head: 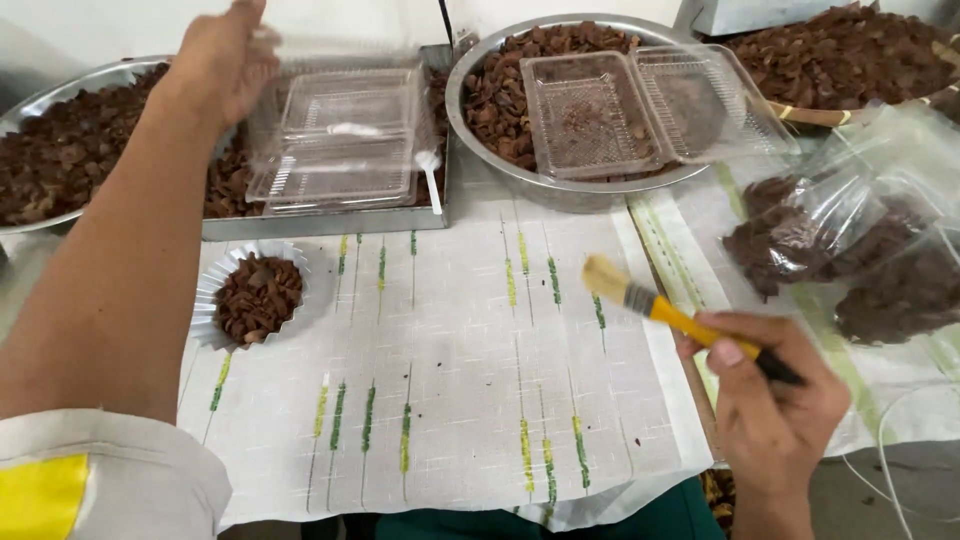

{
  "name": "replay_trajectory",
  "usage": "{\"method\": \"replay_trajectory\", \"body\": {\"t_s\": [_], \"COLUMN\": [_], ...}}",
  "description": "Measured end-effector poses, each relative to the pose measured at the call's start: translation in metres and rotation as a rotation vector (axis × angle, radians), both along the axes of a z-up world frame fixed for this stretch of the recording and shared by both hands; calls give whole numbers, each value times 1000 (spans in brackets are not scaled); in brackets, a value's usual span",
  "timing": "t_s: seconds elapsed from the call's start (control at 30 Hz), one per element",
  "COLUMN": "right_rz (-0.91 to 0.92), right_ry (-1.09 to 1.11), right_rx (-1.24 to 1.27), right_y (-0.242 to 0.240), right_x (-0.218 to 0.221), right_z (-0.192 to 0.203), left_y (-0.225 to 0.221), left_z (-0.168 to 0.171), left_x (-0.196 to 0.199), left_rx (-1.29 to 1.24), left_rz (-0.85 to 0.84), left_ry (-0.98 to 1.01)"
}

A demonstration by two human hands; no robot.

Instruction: The person is cleaning small containers with a brush and using a spoon to fill small plastic bags with brown agricultural material.

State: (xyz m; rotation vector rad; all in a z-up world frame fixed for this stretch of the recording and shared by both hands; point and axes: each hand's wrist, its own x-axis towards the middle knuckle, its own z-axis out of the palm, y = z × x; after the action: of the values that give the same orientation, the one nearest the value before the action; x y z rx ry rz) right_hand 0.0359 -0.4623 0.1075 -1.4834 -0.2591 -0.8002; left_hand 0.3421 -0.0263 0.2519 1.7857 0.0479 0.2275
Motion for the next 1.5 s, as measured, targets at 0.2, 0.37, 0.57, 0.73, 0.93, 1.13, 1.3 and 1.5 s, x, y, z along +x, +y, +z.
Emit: {"method": "replay_trajectory", "body": {"t_s": [0.2,0.37,0.57,0.73,0.93,1.13,1.3,1.5], "right_rz": [-57,-97,-101,-113,-229,-277,-327,-274], "right_ry": [276,307,355,342,394,450,448,386], "right_rx": [76,21,58,26,-200,-255,-315,-405], "right_y": [3,-3,-7,-8,-2,20,28,27], "right_x": [-18,-19,-21,-19,-21,-27,-29,-33], "right_z": [-21,-30,-36,-36,-27,-11,-16,-19], "left_y": [8,12,14,29,84,94,112,114], "left_z": [-10,-23,-37,-64,-92,-110,-144,-177], "left_x": [-19,-10,28,46,61,-56,-170,-208], "left_rx": [429,634,894,826,833,1034,904,628], "left_rz": [270,211,159,-6,-30,133,380,420], "left_ry": [379,431,439,357,-194,-537,-59,361]}}
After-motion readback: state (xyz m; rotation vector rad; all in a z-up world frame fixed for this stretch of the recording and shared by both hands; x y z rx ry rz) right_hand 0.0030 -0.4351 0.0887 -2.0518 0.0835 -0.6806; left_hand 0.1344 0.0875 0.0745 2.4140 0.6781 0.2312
